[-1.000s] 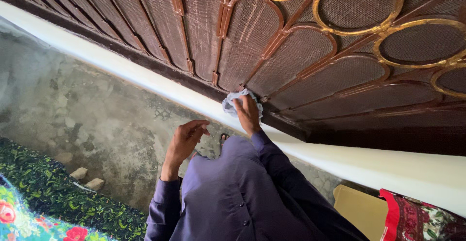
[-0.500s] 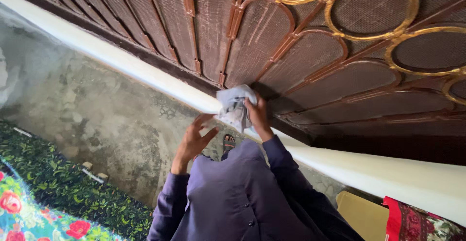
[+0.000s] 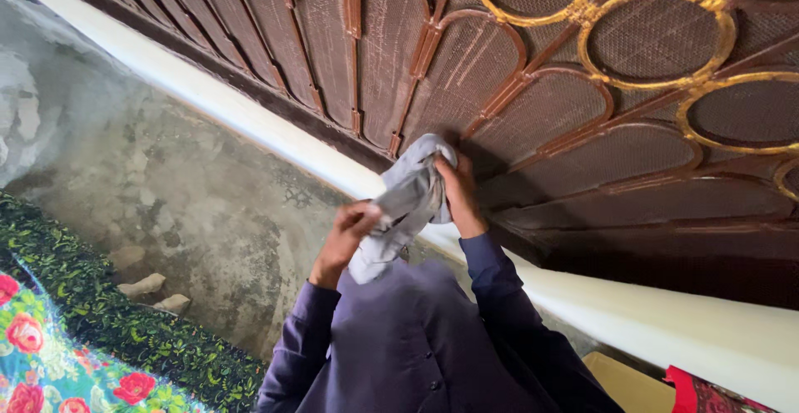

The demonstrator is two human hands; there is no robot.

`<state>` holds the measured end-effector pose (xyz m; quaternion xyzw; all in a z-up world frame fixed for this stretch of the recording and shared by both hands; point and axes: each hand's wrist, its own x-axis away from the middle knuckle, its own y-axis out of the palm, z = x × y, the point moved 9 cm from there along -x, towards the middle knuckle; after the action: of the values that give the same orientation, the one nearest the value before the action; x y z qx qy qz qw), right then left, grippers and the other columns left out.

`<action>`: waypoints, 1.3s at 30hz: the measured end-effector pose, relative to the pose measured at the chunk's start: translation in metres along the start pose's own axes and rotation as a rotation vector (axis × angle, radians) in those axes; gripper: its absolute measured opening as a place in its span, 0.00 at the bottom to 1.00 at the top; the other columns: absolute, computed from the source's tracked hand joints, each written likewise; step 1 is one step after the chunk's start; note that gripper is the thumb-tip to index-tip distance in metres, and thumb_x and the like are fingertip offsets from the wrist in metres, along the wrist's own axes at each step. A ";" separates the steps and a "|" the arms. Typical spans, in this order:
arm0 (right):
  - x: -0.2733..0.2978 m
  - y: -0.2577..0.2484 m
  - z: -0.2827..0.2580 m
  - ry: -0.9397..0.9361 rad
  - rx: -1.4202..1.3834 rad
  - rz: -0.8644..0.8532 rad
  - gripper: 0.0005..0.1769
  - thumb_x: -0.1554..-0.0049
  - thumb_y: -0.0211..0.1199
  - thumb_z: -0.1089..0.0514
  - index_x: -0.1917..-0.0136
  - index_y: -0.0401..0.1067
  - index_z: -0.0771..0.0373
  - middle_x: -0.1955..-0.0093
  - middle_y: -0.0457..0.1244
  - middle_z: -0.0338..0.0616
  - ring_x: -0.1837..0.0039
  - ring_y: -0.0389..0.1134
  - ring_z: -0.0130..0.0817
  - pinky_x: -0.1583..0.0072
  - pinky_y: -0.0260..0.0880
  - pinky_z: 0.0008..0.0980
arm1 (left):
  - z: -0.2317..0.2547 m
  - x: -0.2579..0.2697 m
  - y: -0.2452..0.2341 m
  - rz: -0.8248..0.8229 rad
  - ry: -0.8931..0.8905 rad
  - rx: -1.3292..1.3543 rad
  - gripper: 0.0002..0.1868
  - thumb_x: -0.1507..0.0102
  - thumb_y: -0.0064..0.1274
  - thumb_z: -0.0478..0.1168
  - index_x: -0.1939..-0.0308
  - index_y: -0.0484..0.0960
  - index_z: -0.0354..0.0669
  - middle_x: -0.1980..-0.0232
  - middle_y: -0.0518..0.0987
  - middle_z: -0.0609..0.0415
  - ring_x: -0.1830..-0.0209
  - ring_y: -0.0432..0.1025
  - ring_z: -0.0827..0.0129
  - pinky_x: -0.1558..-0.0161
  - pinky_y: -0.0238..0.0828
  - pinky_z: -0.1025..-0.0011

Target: The person wipes the decorative metal grill of a window with a grey cloth, moving it through the circular patterns and along the horizontal bars.

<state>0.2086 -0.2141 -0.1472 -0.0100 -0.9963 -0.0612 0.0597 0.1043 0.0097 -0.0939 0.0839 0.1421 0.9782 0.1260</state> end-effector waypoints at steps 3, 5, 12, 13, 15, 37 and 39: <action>0.008 0.007 0.003 0.088 -0.045 -0.002 0.19 0.38 0.63 0.52 0.39 0.75 0.66 0.45 0.69 0.40 0.44 0.68 0.29 0.41 0.68 0.31 | -0.012 0.000 -0.012 0.040 0.079 0.640 0.16 0.28 0.47 0.48 0.51 0.80 0.39 0.51 0.84 0.58 0.52 0.77 0.75 0.46 0.73 0.74; 0.012 0.006 0.004 0.119 -0.027 0.057 0.19 0.39 0.64 0.52 0.39 0.75 0.65 0.46 0.69 0.38 0.44 0.68 0.27 0.42 0.68 0.29 | -0.034 -0.006 -0.023 0.177 -0.034 0.682 0.18 0.28 0.43 0.50 0.51 0.81 0.39 0.54 0.84 0.58 0.54 0.76 0.74 0.47 0.74 0.72; 0.005 0.007 0.003 0.032 -0.116 0.080 0.16 0.37 0.66 0.55 0.42 0.76 0.69 0.50 0.69 0.39 0.51 0.67 0.23 0.49 0.68 0.26 | -0.034 -0.010 -0.026 -0.088 0.111 -0.712 0.23 0.36 0.58 0.45 0.43 0.77 0.32 0.54 0.83 0.46 0.60 0.81 0.64 0.56 0.81 0.66; 0.005 0.011 0.002 0.016 -0.151 0.057 0.15 0.37 0.66 0.56 0.43 0.76 0.70 0.50 0.69 0.39 0.51 0.67 0.22 0.49 0.68 0.26 | -0.038 -0.011 -0.027 -0.131 -0.002 -0.718 0.21 0.38 0.61 0.45 0.48 0.81 0.34 0.56 0.85 0.46 0.62 0.82 0.64 0.58 0.81 0.66; 0.004 0.013 -0.002 -0.019 -0.020 0.058 0.15 0.36 0.66 0.55 0.42 0.77 0.70 0.50 0.69 0.41 0.51 0.67 0.24 0.49 0.68 0.27 | -0.041 -0.003 -0.034 -0.217 -0.229 -0.725 0.15 0.41 0.66 0.45 0.57 0.88 0.37 0.60 0.88 0.48 0.65 0.83 0.63 0.61 0.81 0.65; 0.071 -0.032 -0.001 0.112 0.204 -0.114 0.19 0.34 0.59 0.52 0.39 0.73 0.69 0.45 0.73 0.53 0.48 0.74 0.33 0.49 0.72 0.31 | 0.020 -0.123 0.071 0.067 0.644 -1.065 0.05 0.39 0.55 0.41 0.62 0.82 0.44 0.68 0.80 0.48 0.68 0.75 0.49 0.64 0.68 0.53; 0.076 -0.039 -0.016 0.103 0.227 -0.073 0.19 0.35 0.59 0.51 0.38 0.73 0.68 0.45 0.73 0.51 0.48 0.75 0.33 0.49 0.73 0.31 | 0.019 -0.133 0.072 0.069 0.677 -1.061 0.08 0.39 0.54 0.41 0.59 0.83 0.46 0.67 0.81 0.48 0.69 0.76 0.51 0.68 0.70 0.54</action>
<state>0.1338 -0.2535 -0.1274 0.0361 -0.9921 0.0494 0.1093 0.2193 -0.0885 -0.0711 -0.2997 -0.3332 0.8914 0.0671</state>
